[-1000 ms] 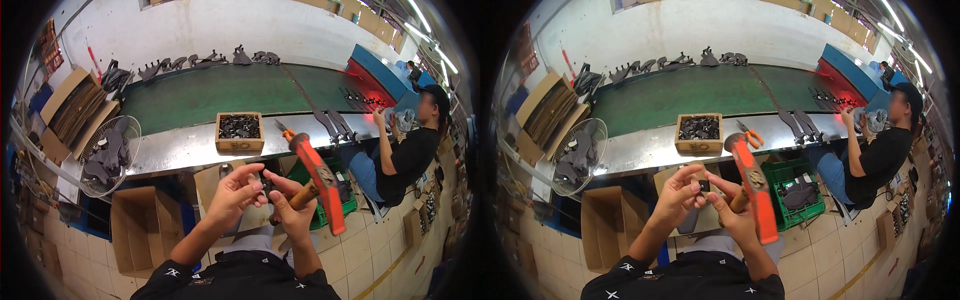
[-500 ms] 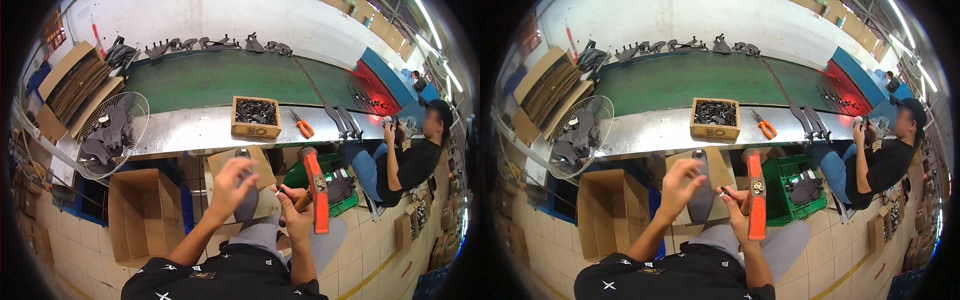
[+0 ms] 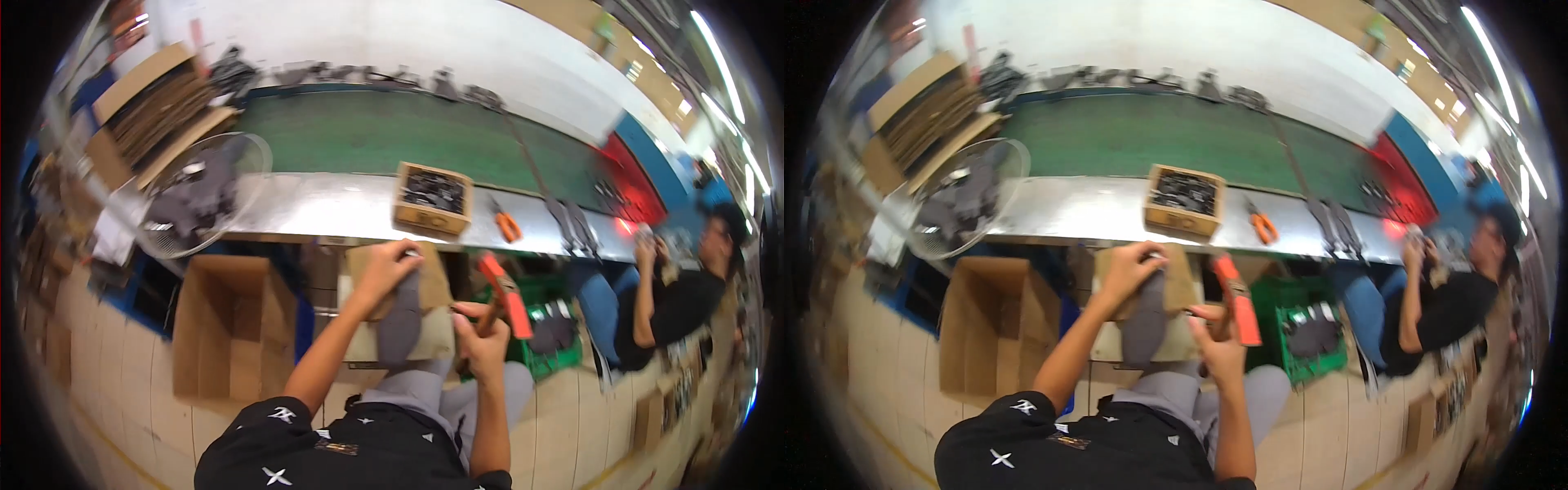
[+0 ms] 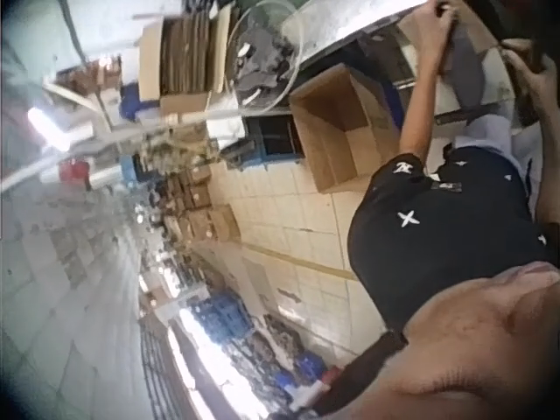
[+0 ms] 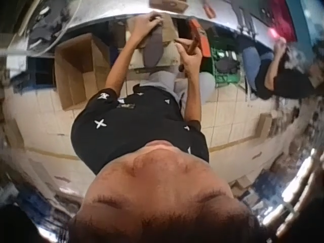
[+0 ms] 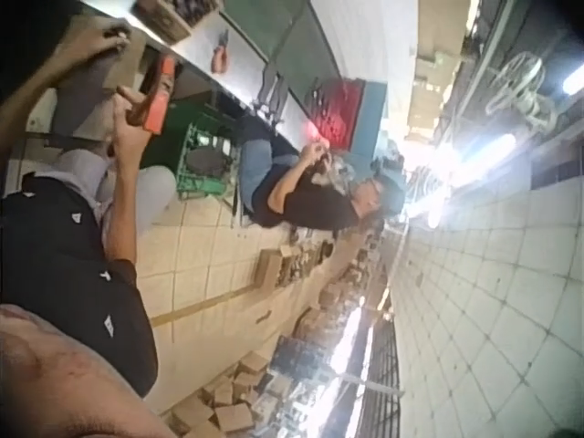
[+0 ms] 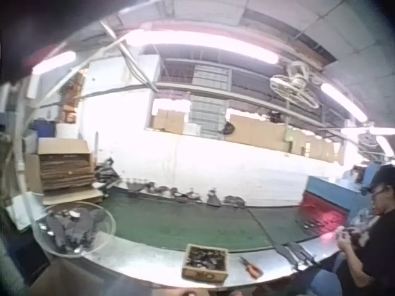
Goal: Manually attaching components to shoe soles using a hammer and pliers in a factory setting.
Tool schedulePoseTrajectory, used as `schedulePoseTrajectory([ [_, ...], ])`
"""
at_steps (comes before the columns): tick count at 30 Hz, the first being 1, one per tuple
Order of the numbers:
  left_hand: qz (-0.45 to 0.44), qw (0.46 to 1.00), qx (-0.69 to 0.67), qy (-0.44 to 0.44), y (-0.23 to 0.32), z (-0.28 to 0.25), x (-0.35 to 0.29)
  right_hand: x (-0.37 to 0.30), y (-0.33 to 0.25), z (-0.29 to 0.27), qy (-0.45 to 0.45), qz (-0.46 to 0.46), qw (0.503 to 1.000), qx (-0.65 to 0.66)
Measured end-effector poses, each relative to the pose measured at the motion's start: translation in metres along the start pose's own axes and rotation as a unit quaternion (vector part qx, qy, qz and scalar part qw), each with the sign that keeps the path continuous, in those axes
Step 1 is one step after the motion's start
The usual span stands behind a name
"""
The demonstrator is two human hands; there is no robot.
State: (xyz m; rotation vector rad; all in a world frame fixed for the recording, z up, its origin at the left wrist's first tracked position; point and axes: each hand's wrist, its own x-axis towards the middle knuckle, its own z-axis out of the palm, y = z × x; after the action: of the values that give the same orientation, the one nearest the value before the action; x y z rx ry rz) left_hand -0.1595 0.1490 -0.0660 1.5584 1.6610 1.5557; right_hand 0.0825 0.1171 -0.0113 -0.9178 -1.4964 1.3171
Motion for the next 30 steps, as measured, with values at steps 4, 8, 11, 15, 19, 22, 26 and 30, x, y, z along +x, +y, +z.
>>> schedulePoseTrajectory([
  [4, -0.042, 0.994, -0.100, -0.022, -0.002, 0.019, 0.000, 0.023, 0.007, -0.002, 0.032, 0.065, 0.997, -0.005],
  [8, 0.104, 0.985, -0.139, 0.016, -0.009, 0.060, 0.015, 0.067, 0.074, -0.045, -0.027, -0.019, 0.998, 0.057],
  [11, 0.053, 0.993, -0.092, 0.047, -0.016, 0.045, 0.007, 0.064, 0.017, 0.002, -0.053, -0.038, 0.998, -0.015],
  [15, 0.101, 0.990, -0.097, 0.020, -0.016, 0.040, 0.005, 0.131, 0.083, -0.023, -0.047, -0.058, 0.997, -0.025],
  [19, 0.044, 0.988, -0.147, -0.029, -0.019, 0.022, 0.001, 0.109, 0.045, 0.008, -0.060, -0.015, 0.994, -0.085],
  [22, 0.019, 0.995, -0.092, -0.025, -0.017, 0.005, -0.007, 0.111, 0.034, 0.024, -0.131, 0.011, 0.989, -0.066],
  [26, -0.023, 0.997, -0.044, -0.057, 0.000, -0.006, -0.002, 0.115, 0.043, 0.028, -0.175, -0.049, 0.978, -0.104],
  [30, -0.052, 0.994, -0.060, -0.071, 0.009, 0.008, 0.004, 0.120, 0.032, 0.016, -0.168, -0.016, 0.981, -0.090],
])
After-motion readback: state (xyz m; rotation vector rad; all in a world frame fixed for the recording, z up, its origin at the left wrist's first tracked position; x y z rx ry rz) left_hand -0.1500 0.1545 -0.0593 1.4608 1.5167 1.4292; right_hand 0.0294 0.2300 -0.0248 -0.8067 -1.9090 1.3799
